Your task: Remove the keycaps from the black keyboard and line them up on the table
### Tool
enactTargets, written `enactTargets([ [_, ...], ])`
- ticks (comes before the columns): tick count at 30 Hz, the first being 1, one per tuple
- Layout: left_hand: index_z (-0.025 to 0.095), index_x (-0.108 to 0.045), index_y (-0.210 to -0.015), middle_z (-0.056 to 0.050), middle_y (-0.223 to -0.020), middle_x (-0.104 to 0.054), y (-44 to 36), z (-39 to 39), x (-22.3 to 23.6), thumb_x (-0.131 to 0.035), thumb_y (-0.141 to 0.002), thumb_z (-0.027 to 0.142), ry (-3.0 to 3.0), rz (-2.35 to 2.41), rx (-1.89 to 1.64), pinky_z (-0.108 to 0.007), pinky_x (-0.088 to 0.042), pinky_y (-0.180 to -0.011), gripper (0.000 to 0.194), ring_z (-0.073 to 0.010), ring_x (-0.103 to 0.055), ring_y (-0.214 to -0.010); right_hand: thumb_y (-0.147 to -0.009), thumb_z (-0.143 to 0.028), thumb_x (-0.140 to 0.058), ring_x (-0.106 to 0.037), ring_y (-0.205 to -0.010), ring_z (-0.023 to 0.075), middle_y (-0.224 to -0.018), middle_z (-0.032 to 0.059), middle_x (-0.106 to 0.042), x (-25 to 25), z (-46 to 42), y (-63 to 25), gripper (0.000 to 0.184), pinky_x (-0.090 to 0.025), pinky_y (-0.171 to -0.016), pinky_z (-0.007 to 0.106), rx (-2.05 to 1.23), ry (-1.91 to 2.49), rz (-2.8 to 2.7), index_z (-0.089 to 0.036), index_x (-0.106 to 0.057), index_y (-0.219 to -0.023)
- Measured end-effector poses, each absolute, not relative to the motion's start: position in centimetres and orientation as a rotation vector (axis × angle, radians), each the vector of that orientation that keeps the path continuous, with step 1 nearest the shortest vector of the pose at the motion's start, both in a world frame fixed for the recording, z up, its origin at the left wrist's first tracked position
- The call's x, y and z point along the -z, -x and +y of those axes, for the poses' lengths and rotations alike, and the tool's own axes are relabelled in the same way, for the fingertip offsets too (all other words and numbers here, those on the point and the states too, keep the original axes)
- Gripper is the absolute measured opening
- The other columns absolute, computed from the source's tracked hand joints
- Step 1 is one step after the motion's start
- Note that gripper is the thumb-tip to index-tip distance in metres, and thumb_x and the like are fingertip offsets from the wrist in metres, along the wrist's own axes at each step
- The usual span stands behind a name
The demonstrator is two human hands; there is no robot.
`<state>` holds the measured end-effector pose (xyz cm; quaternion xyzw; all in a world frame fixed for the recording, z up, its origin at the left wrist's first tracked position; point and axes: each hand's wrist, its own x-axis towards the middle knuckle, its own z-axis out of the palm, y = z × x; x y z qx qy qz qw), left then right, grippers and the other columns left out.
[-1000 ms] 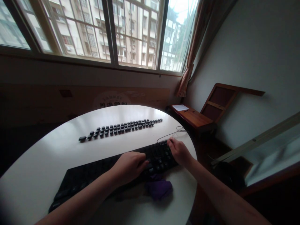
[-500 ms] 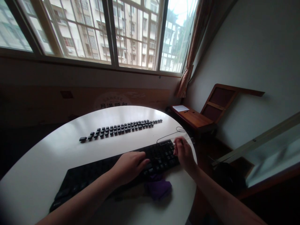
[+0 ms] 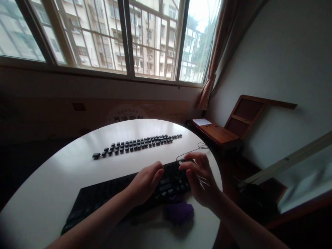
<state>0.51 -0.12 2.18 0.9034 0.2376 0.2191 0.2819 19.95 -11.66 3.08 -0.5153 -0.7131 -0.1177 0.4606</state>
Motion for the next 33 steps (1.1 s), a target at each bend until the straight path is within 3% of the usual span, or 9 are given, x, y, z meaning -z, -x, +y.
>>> enactTargets([
  [2,0.021,-0.045,-0.086,-0.001,-0.078,-0.058,-0.5,-0.1,-2.1,-0.029,-0.100,0.039,-2.393,0.614,-0.587,-0.028,-0.039,-0.066,0.029,-0.0184,-0.055,-0.071,-0.097,-0.020,-0.040,-0.052,-0.110,0.0256,-0.118,0.0117,-0.055,-3.6,-11.2,-20.1,0.025,-0.045,-0.094,0.044,0.322,1.261,-1.885,-0.022,-0.062,-0.108],
  [5,0.021,-0.047,-0.090,-0.003,-0.085,-0.061,-0.6,-0.3,-1.9,-0.030,-0.100,0.041,-2.355,0.534,-0.583,-0.030,-0.042,-0.071,0.029,-0.0194,-0.057,-0.078,-0.096,-0.014,-0.041,-0.059,-0.088,0.0191,-0.102,0.0090,-0.061,-3.4,-10.0,-20.0,0.033,-0.051,-0.075,0.032,0.211,1.195,-2.093,-0.021,-0.057,-0.123],
  [8,0.020,-0.049,-0.094,-0.004,-0.091,-0.062,-0.7,-0.4,-1.8,-0.031,-0.100,0.041,-2.333,0.502,-0.575,-0.030,-0.043,-0.074,0.028,-0.0206,-0.058,-0.082,-0.092,-0.016,-0.052,-0.059,-0.078,0.0166,-0.094,0.0065,-0.063,-2.7,-8.8,-19.7,0.029,-0.049,-0.065,0.028,0.215,1.196,-2.156,-0.022,-0.061,-0.120],
  [14,0.021,-0.049,-0.098,-0.004,-0.092,-0.064,-0.6,-0.1,-1.9,-0.028,-0.100,0.046,-2.311,0.526,-0.561,-0.031,-0.044,-0.075,0.033,-0.0212,-0.060,-0.084,-0.091,-0.021,-0.058,-0.062,-0.080,0.0160,-0.094,0.0058,-0.065,-3.0,-7.5,-19.7,0.019,-0.049,-0.069,0.027,0.142,1.165,-2.166,-0.021,-0.066,-0.108],
  [17,0.020,-0.048,-0.098,-0.006,-0.087,-0.065,-0.6,0.2,-2.0,-0.025,-0.100,0.049,-2.326,0.766,-0.544,-0.033,-0.043,-0.070,0.036,-0.0234,-0.062,-0.080,-0.091,-0.025,-0.060,-0.062,-0.081,0.0148,-0.097,0.0059,-0.067,-3.8,-4.5,-22.3,0.018,-0.050,-0.073,0.026,0.058,1.263,-2.066,-0.020,-0.068,-0.106],
  [19,0.020,-0.047,-0.098,-0.007,-0.085,-0.066,-0.7,0.4,-2.0,-0.025,-0.100,0.048,-2.367,0.942,-0.504,-0.033,-0.041,-0.067,0.036,-0.0249,-0.063,-0.077,-0.089,-0.029,-0.063,-0.061,-0.071,0.0133,-0.097,0.0060,-0.069,-3.9,-1.0,-25.3,0.020,-0.050,-0.073,0.027,0.074,1.445,-1.959,-0.019,-0.071,-0.104],
  [24,0.021,-0.048,-0.094,-0.007,-0.081,-0.068,-0.9,0.5,-1.9,-0.029,-0.099,0.045,-2.511,1.047,-0.367,-0.032,-0.038,-0.062,0.032,-0.0262,-0.064,-0.075,-0.083,-0.025,-0.067,-0.067,-0.079,0.0183,-0.090,0.0064,-0.075,-1.5,8.2,-32.0,0.016,-0.049,-0.076,0.027,-0.016,1.853,-1.895,-0.018,-0.077,-0.094],
  [33,0.022,-0.048,-0.093,-0.007,-0.083,-0.070,-0.8,0.4,-2.2,-0.028,-0.100,0.045,-2.574,1.046,-0.282,-0.032,-0.039,-0.062,0.032,-0.0270,-0.066,-0.076,-0.081,-0.027,-0.067,-0.069,-0.085,0.0201,-0.090,0.0040,-0.077,2.0,12.7,-33.2,0.019,-0.049,-0.076,0.026,-0.084,1.938,-1.903,-0.022,-0.079,-0.094],
])
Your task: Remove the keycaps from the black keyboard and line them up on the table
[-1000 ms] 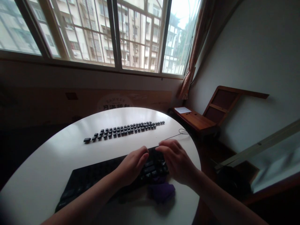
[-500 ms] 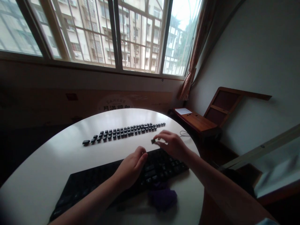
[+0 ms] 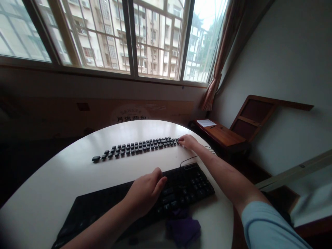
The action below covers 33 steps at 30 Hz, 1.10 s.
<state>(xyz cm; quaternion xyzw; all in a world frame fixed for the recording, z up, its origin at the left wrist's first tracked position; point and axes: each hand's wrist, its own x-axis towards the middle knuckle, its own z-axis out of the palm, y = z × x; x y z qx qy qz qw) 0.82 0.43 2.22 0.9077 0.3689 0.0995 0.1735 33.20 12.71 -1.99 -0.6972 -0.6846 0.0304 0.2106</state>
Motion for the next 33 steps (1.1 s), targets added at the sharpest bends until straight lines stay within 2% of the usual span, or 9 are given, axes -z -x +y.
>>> enactTargets([
  [6,0.021,-0.048,-0.094,-0.007,-0.081,-0.069,-0.8,0.4,-2.1,-0.027,-0.100,0.046,-2.578,1.028,-0.270,-0.031,-0.040,-0.060,0.034,-0.0251,-0.065,-0.073,-0.082,-0.032,-0.067,-0.067,-0.087,0.0204,-0.095,0.0072,-0.074,0.1,11.0,-32.2,0.024,-0.050,-0.083,0.029,-0.005,1.784,-1.839,-0.019,-0.077,-0.099],
  [10,0.020,-0.051,-0.092,-0.007,-0.081,-0.067,-0.9,0.3,-2.1,-0.033,-0.099,0.044,-2.637,0.990,-0.280,-0.032,-0.043,-0.063,0.031,-0.0241,-0.062,-0.073,-0.100,-0.047,-0.031,-0.064,-0.093,0.0203,-0.106,0.0118,-0.068,-2.5,5.5,-31.3,0.053,-0.052,-0.084,0.031,0.082,1.653,-1.631,-0.015,-0.072,-0.107],
  [13,0.019,-0.055,-0.091,-0.008,-0.093,-0.065,-1.0,0.1,-2.0,-0.047,-0.094,0.039,-2.753,0.837,-0.375,-0.037,-0.047,-0.075,0.022,-0.0255,-0.060,-0.088,-0.096,-0.064,-0.021,-0.062,-0.070,0.0167,-0.074,0.0069,-0.063,-3.5,-0.5,-30.6,0.071,-0.055,-0.065,0.027,-0.253,1.452,-1.358,-0.015,-0.072,-0.095],
  [16,0.020,-0.059,-0.104,-0.009,-0.114,-0.063,-1.1,-0.1,-1.5,-0.057,-0.089,0.034,-2.819,0.639,-0.466,-0.044,-0.045,-0.094,0.020,-0.0280,-0.055,-0.108,-0.090,-0.071,-0.034,-0.043,-0.039,0.0104,-0.046,-0.0044,-0.041,-3.1,-5.6,-29.8,0.064,-0.047,-0.043,0.025,-0.760,1.404,-1.188,-0.016,-0.066,-0.089],
  [18,0.022,-0.058,-0.116,-0.010,-0.130,-0.057,-1.1,-0.1,-0.9,-0.060,-0.088,0.034,-2.824,0.590,-0.487,-0.048,-0.039,-0.104,0.031,-0.0303,-0.049,-0.121,-0.084,-0.064,-0.056,-0.043,-0.039,0.0091,-0.048,-0.0070,-0.042,-2.2,-7.8,-29.3,0.048,-0.048,-0.044,0.025,-1.049,1.360,-1.112,-0.017,-0.062,-0.091],
  [20,0.022,-0.056,-0.125,-0.011,-0.139,-0.051,-1.1,-0.1,-0.5,-0.060,-0.088,0.035,-2.824,0.610,-0.477,-0.051,-0.034,-0.109,0.039,-0.0321,-0.043,-0.130,-0.077,-0.054,-0.071,-0.052,-0.048,0.0102,-0.057,-0.0058,-0.051,-1.2,-8.8,-28.9,0.043,-0.053,-0.053,0.027,-1.182,1.314,-1.055,-0.017,-0.059,-0.098],
  [23,0.021,-0.055,-0.129,-0.012,-0.142,-0.049,-1.1,0.0,-0.2,-0.058,-0.089,0.036,-2.817,0.663,-0.426,-0.050,-0.033,-0.111,0.042,-0.0327,-0.041,-0.133,-0.079,-0.053,-0.069,-0.055,-0.051,0.0097,-0.057,-0.0069,-0.048,0.1,-8.8,-28.4,0.045,-0.053,-0.055,0.025,-1.048,1.334,-0.975,-0.016,-0.059,-0.101],
  [27,0.019,-0.055,-0.129,-0.013,-0.141,-0.050,-1.2,0.0,-0.4,-0.057,-0.090,0.038,-2.814,0.675,-0.397,-0.049,-0.034,-0.111,0.044,-0.0320,-0.043,-0.132,-0.083,-0.059,-0.055,-0.043,-0.037,0.0084,-0.045,-0.0110,-0.033,1.4,-7.8,-28.0,0.042,-0.045,-0.041,0.021,-0.676,1.475,-0.959,-0.017,-0.056,-0.086],
  [33,0.020,-0.055,-0.130,-0.011,-0.139,-0.052,-1.2,0.2,0.0,-0.056,-0.090,0.038,-2.821,0.655,-0.425,-0.048,-0.034,-0.111,0.044,-0.0305,-0.045,-0.130,-0.087,-0.057,-0.046,-0.039,-0.029,0.0100,-0.040,-0.0112,-0.033,2.2,-6.6,-28.4,0.038,-0.037,-0.032,0.021,-0.548,1.606,-0.974,-0.020,-0.051,-0.083],
])
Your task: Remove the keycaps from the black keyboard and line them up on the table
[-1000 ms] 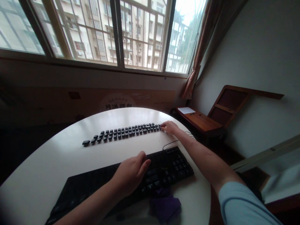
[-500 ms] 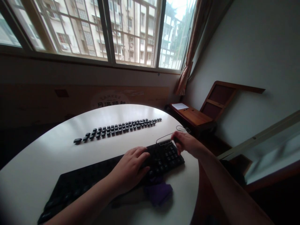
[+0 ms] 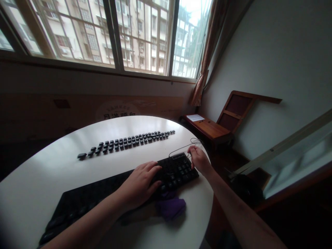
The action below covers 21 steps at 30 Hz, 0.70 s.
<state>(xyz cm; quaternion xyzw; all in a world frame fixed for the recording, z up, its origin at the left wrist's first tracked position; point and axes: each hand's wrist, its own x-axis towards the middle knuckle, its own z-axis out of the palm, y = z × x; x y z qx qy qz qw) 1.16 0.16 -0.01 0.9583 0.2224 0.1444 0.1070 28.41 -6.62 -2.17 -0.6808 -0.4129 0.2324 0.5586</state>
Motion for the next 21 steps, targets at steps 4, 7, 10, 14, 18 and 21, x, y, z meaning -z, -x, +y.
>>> enactTargets([
  [4,0.020,-0.055,-0.129,-0.011,-0.139,-0.053,-1.0,0.3,0.1,-0.056,-0.090,0.038,-2.812,0.646,-0.435,-0.048,-0.033,-0.110,0.043,-0.0304,-0.046,-0.129,-0.088,-0.056,-0.046,-0.038,-0.027,0.0103,-0.037,-0.0109,-0.032,2.0,-6.1,-28.8,0.037,-0.033,-0.030,0.020,-0.554,1.656,-1.015,-0.020,-0.051,-0.082],
  [7,0.021,-0.055,-0.129,-0.011,-0.138,-0.053,-1.0,0.3,0.1,-0.056,-0.090,0.039,-2.807,0.643,-0.440,-0.047,-0.034,-0.110,0.043,-0.0301,-0.046,-0.128,-0.089,-0.054,-0.045,-0.037,-0.027,0.0101,-0.037,-0.0111,-0.032,1.9,-5.8,-29.0,0.034,-0.030,-0.029,0.019,-0.579,1.679,-1.043,-0.021,-0.049,-0.081],
  [10,0.020,-0.055,-0.129,-0.011,-0.138,-0.053,-1.1,0.3,0.0,-0.056,-0.089,0.038,-2.797,0.646,-0.441,-0.047,-0.033,-0.110,0.043,-0.0300,-0.046,-0.129,-0.090,-0.053,-0.044,-0.034,-0.027,0.0095,-0.038,-0.0114,-0.032,2.0,-5.6,-29.1,0.033,-0.027,-0.029,0.019,-0.615,1.692,-1.077,-0.022,-0.048,-0.080],
  [14,0.021,-0.055,-0.128,-0.011,-0.138,-0.053,-1.1,0.3,0.1,-0.056,-0.089,0.039,-2.783,0.650,-0.448,-0.047,-0.034,-0.109,0.043,-0.0302,-0.046,-0.128,-0.092,-0.050,-0.042,-0.039,-0.035,0.0112,-0.044,-0.0079,-0.038,2.2,-6.3,-28.5,0.032,-0.032,-0.035,0.021,-0.495,1.680,-1.206,-0.022,-0.049,-0.078],
  [18,0.020,-0.055,-0.129,-0.011,-0.138,-0.053,-1.1,0.3,0.0,-0.056,-0.089,0.039,-2.784,0.654,-0.437,-0.047,-0.034,-0.109,0.044,-0.0303,-0.047,-0.128,-0.094,-0.043,-0.044,-0.055,-0.058,0.0169,-0.063,0.0021,-0.056,2.3,-7.6,-27.4,0.031,-0.043,-0.055,0.028,-0.147,1.654,-1.487,-0.020,-0.054,-0.076],
  [21,0.020,-0.055,-0.129,-0.011,-0.138,-0.053,-1.1,0.3,0.0,-0.056,-0.089,0.039,-2.784,0.661,-0.424,-0.047,-0.034,-0.109,0.045,-0.0307,-0.047,-0.128,-0.095,-0.045,-0.041,-0.051,-0.053,0.0157,-0.059,0.0005,-0.050,2.7,-7.9,-27.2,0.033,-0.041,-0.051,0.027,-0.135,1.650,-1.421,-0.021,-0.052,-0.076],
])
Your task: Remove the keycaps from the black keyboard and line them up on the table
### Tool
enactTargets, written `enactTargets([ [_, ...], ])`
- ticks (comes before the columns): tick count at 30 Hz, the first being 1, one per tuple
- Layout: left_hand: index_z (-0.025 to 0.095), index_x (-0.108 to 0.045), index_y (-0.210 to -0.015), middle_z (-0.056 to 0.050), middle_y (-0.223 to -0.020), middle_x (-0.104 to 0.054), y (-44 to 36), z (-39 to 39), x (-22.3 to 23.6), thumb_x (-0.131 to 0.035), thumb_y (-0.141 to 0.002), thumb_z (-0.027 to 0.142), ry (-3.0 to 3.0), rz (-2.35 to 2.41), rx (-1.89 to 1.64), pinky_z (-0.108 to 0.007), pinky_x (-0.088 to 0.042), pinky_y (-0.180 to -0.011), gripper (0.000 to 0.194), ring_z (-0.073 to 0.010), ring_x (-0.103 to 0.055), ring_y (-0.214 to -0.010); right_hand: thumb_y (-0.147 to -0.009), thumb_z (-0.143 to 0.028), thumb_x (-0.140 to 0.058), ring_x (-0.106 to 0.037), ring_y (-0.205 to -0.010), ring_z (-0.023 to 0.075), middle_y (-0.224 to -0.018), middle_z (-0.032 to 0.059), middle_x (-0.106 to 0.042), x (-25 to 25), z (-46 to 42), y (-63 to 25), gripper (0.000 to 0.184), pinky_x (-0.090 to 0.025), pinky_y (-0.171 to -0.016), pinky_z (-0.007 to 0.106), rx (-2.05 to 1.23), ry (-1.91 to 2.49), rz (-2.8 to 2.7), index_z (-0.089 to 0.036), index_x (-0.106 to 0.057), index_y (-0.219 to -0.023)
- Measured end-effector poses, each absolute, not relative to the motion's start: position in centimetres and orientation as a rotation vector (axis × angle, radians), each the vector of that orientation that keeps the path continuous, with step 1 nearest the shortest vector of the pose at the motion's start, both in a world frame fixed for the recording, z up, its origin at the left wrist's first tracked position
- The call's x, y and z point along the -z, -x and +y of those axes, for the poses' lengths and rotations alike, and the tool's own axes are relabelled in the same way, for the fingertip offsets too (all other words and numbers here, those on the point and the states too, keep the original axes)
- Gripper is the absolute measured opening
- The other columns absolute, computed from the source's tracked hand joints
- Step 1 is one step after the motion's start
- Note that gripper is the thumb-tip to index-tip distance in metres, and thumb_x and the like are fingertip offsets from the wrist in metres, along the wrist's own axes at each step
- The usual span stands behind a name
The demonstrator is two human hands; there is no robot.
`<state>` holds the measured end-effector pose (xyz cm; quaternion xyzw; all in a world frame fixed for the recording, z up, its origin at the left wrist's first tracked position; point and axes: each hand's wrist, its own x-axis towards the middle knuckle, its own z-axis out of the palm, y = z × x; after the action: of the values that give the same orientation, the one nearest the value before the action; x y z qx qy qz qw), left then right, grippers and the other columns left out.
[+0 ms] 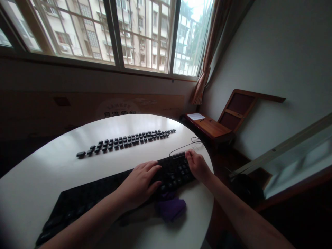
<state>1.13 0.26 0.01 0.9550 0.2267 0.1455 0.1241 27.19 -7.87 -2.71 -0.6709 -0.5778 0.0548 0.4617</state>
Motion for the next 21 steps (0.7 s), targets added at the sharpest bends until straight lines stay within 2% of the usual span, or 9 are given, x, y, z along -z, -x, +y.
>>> enactTargets([
  [4,0.021,-0.055,-0.129,-0.011,-0.137,-0.054,-1.2,0.3,0.1,-0.058,-0.087,0.040,-2.774,0.669,-0.424,-0.048,-0.034,-0.109,0.046,-0.0311,-0.047,-0.127,-0.093,-0.052,-0.041,-0.037,-0.041,0.0108,-0.052,-0.0063,-0.036,3.4,-7.5,-27.6,0.033,-0.033,-0.038,0.021,-0.308,1.518,-1.035,-0.022,-0.045,-0.080],
  [8,0.021,-0.054,-0.130,-0.011,-0.137,-0.054,-1.2,0.4,0.2,-0.059,-0.086,0.040,-2.771,0.665,-0.438,-0.047,-0.034,-0.109,0.048,-0.0306,-0.047,-0.127,-0.094,-0.052,-0.042,-0.035,-0.039,0.0086,-0.056,-0.0087,-0.034,2.6,-7.7,-26.8,0.030,-0.038,-0.037,0.019,-0.275,1.268,-0.805,-0.024,-0.042,-0.084],
  [14,0.020,-0.054,-0.124,-0.011,-0.125,-0.060,-1.1,-0.4,-1.5,-0.049,-0.093,0.042,-2.640,0.611,-0.560,-0.044,-0.040,-0.102,0.038,-0.0277,-0.053,-0.116,-0.098,-0.043,-0.043,-0.040,-0.041,0.0092,-0.050,-0.0072,-0.040,0.3,-10.7,-21.6,0.027,-0.035,-0.042,0.020,-0.421,1.192,-1.279,-0.022,-0.052,-0.085],
  [18,0.020,-0.055,-0.103,-0.008,-0.102,-0.062,-0.8,-0.8,-2.5,-0.041,-0.097,0.043,-2.563,0.486,-0.621,-0.037,-0.047,-0.085,0.028,-0.0231,-0.057,-0.094,-0.099,-0.035,-0.043,-0.048,-0.052,0.0105,-0.061,-0.0025,-0.052,-1.1,-12.0,-18.5,0.023,-0.040,-0.051,0.023,-0.422,1.117,-1.661,-0.021,-0.057,-0.086],
  [21,0.020,-0.052,-0.088,-0.005,-0.089,-0.058,-0.5,-0.5,-2.5,-0.035,-0.099,0.040,-2.512,0.477,-0.640,-0.032,-0.045,-0.073,0.029,-0.0192,-0.055,-0.081,-0.098,-0.028,-0.042,-0.047,-0.055,0.0112,-0.067,-0.0016,-0.052,-2.2,-12.3,-18.1,0.019,-0.039,-0.055,0.025,-0.265,1.096,-1.788,-0.022,-0.056,-0.087],
])
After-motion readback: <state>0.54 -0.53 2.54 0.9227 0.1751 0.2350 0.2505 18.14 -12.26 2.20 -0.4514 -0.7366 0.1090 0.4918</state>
